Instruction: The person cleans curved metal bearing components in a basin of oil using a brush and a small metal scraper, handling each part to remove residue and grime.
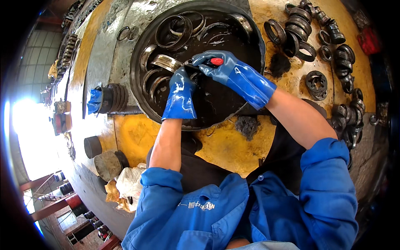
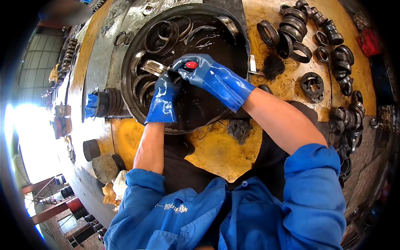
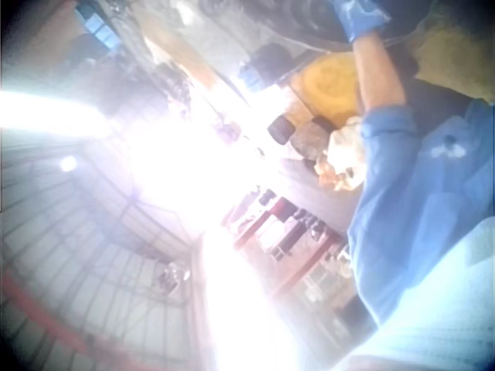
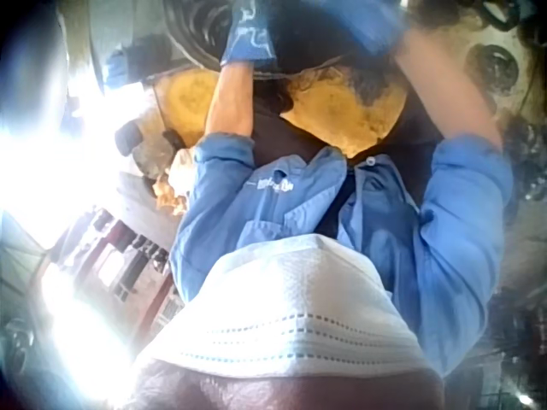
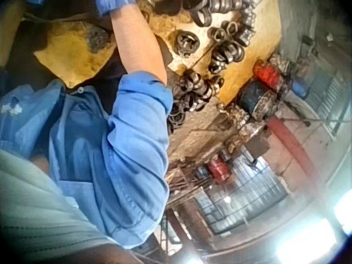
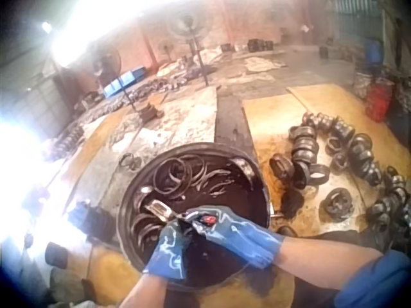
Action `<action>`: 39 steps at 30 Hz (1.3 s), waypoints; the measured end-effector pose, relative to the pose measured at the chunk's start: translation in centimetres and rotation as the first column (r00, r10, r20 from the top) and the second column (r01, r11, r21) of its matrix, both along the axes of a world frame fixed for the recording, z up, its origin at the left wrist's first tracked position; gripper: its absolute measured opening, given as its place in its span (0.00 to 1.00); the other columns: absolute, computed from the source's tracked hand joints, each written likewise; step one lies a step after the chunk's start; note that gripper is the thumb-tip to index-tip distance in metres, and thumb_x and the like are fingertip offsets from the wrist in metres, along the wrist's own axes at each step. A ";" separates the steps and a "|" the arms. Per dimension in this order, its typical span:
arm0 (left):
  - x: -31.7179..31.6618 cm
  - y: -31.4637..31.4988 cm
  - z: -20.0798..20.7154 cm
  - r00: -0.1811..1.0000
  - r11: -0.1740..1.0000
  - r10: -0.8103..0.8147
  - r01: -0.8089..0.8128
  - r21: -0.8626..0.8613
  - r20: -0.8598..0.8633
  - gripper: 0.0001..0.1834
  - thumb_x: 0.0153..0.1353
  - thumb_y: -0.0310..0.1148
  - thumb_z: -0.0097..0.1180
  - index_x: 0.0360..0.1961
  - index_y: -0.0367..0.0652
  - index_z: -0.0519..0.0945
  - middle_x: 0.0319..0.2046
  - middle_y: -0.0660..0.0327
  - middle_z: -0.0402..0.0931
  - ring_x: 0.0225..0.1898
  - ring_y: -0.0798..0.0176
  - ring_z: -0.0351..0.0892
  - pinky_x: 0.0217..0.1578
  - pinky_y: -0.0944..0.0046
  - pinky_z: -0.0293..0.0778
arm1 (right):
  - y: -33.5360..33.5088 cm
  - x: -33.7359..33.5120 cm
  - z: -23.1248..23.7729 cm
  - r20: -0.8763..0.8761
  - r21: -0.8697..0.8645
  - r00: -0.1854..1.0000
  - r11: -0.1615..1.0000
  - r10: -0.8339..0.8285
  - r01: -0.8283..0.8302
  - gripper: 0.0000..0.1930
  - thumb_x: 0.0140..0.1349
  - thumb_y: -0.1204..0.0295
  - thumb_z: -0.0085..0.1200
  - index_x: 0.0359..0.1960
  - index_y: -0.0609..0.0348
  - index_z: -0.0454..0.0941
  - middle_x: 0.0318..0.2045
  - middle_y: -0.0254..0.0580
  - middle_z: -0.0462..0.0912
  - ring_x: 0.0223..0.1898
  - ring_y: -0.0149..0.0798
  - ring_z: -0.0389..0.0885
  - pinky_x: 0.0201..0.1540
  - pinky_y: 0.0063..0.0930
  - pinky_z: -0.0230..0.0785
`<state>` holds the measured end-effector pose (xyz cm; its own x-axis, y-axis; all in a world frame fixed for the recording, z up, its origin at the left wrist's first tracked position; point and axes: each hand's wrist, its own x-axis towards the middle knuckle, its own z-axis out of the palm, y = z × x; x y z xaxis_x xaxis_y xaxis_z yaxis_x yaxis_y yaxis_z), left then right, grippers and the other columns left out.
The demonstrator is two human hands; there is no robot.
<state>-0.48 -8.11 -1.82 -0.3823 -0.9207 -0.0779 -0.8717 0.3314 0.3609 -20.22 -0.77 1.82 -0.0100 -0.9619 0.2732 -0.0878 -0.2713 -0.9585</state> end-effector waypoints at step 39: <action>3.4 0.3 0.3 0.972 0.978 0.176 -0.154 0.141 -0.157 0.30 0.55 0.36 0.71 0.57 0.33 0.80 0.44 0.43 0.86 0.46 0.48 0.86 0.49 0.55 0.79 | -2.8 -2.0 -3.8 -0.051 0.336 0.999 0.941 -0.016 0.032 0.08 0.62 0.78 0.60 0.40 0.55 0.88 0.38 0.35 0.90 0.42 0.31 0.87 0.51 0.27 0.79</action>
